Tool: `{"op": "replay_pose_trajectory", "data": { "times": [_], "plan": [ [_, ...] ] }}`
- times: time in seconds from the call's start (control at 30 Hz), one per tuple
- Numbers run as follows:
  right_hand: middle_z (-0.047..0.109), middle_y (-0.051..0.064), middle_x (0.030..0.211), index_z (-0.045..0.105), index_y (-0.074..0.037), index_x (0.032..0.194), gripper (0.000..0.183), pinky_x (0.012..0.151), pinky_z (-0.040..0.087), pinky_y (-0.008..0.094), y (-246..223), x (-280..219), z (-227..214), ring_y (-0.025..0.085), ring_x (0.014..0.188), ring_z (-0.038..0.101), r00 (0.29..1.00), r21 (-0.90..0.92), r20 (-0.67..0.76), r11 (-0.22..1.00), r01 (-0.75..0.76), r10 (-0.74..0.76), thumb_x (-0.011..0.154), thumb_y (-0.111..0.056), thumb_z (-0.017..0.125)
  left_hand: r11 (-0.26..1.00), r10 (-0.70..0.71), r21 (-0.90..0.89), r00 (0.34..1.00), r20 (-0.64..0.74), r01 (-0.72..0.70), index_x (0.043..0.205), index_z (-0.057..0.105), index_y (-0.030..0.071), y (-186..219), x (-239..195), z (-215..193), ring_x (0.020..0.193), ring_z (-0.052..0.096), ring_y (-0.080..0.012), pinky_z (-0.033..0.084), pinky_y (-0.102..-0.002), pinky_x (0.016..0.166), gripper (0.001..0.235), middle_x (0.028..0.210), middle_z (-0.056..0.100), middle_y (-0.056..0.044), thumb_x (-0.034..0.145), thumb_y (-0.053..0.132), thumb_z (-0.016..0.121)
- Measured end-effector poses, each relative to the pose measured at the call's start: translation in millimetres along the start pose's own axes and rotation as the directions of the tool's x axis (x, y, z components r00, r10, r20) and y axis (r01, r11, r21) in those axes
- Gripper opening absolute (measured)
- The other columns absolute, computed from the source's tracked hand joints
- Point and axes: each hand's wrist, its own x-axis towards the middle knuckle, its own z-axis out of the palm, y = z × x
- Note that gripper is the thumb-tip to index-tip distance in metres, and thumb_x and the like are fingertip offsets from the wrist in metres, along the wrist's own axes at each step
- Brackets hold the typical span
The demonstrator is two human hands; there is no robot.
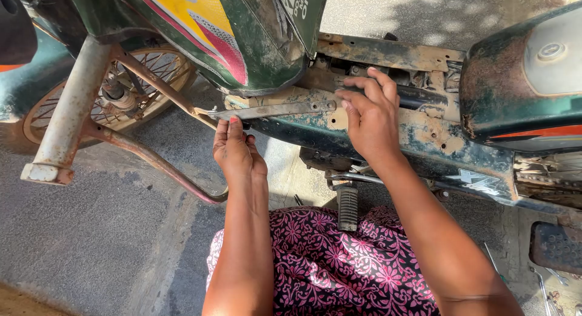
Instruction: The recorder is removing plastic side panels and metal frame covers from a motorcycle using a screwdriver and wrench.
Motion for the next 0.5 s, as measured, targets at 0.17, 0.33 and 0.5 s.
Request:
{"op": "replay_pose_trajectory", "data": {
  "times": [0.17, 0.33, 0.5],
  "plan": [
    [0.068, 0.006, 0.127, 0.08, -0.008, 0.109, 0.017, 0.114, 0.038, 0.052, -2, 0, -4, 0.036, 0.139, 0.046, 0.998, 0.024, -0.058, 1.0, 0.013, -0.011, 0.096, -0.004, 0.069, 0.997, -0.065, -0.051, 0.998, -0.005, 0.065, 0.114, 0.068, 0.005, 4, 5, -5, 0.062, 0.048, -0.0043, 0.042, -0.023, 0.058, 0.017, 0.084, 0.065, 0.003, 0.096, 0.006, 0.069],
    [0.069, 0.007, 0.126, 0.08, -0.007, 0.109, 0.017, 0.112, 0.043, 0.049, 2, -2, -6, 0.037, 0.139, 0.047, 0.995, 0.071, -0.098, 0.997, 0.022, -0.015, 0.097, -0.003, 0.068, 0.993, -0.097, -0.058, 0.994, 0.044, 0.099, 0.112, 0.069, 0.006, 21, 0, -5, 0.063, 0.047, -0.0043, 0.042, -0.022, 0.059, 0.016, 0.085, 0.065, 0.004, 0.097, 0.005, 0.068],
    [0.07, 0.007, 0.124, 0.081, -0.007, 0.107, 0.016, 0.111, 0.044, 0.049, 1, -2, -6, 0.037, 0.137, 0.048, 0.994, 0.057, -0.103, 0.998, 0.033, -0.027, 0.096, -0.003, 0.07, 0.994, -0.108, -0.013, 0.994, 0.0, 0.108, 0.112, 0.069, 0.007, 25, -3, -3, 0.064, 0.049, -0.0042, 0.042, -0.022, 0.061, 0.016, 0.085, 0.066, 0.004, 0.096, 0.004, 0.068]
  ]
}}
